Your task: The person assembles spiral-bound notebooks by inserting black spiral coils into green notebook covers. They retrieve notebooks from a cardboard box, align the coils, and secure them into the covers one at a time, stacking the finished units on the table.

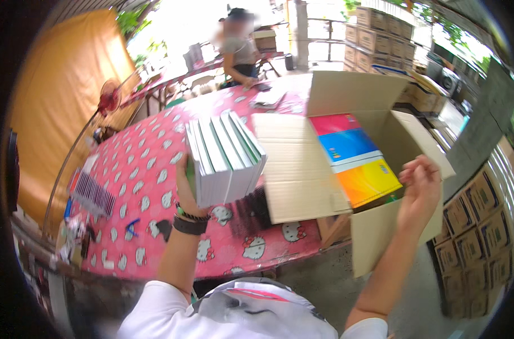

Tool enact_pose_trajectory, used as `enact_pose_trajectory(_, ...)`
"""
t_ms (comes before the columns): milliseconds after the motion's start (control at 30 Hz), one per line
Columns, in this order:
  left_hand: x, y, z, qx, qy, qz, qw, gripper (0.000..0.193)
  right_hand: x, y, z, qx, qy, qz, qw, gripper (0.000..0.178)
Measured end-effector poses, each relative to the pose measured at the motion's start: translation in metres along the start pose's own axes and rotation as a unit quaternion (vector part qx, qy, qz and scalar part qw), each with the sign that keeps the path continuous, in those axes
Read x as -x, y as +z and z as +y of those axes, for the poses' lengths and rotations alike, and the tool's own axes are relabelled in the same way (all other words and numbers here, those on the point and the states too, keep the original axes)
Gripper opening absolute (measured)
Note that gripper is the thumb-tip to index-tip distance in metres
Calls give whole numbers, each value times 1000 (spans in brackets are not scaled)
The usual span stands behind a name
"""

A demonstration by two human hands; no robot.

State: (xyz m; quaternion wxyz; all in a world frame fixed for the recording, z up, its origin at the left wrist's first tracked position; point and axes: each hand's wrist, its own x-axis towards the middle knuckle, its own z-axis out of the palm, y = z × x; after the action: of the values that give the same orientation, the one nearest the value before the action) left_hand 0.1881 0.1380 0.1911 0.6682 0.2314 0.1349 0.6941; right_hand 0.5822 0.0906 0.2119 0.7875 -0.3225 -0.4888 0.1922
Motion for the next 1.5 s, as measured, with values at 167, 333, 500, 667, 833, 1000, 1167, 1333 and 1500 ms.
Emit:
enact_pose_trajectory(167,69,-111,15,24,56,135,989,45,120,175,-23,46,36,-410,910,58)
enact_pose_trajectory(333,123,-155,27,73,13,121,990,50,166,248,40,207,113,-483,843,91)
enact_pose_trajectory(500,134,-175,23,75,-4,145,987,47,209,266,125,55,344,-551,759,95)
enact_pose_trajectory(667,145,-195,19,95,-29,183,978,45,233,271,128,23,473,-495,729,81)
enact_pose_trajectory(833,156,-197,13,125,-54,177,975,46,248,263,141,47,461,-497,734,72)
enact_pose_trajectory(1000,153,-218,11,64,-78,184,978,40,255,253,158,51,419,-465,778,65)
enact_pose_trajectory(1167,159,-245,9,94,-48,188,976,36,252,249,165,-8,490,-395,777,50)
enact_pose_trajectory(1333,160,-254,5,106,9,169,980,40,250,246,174,-60,523,-348,776,48)
enact_pose_trajectory(1500,161,-268,-2,112,60,214,968,40,253,244,180,-151,556,-254,777,47)
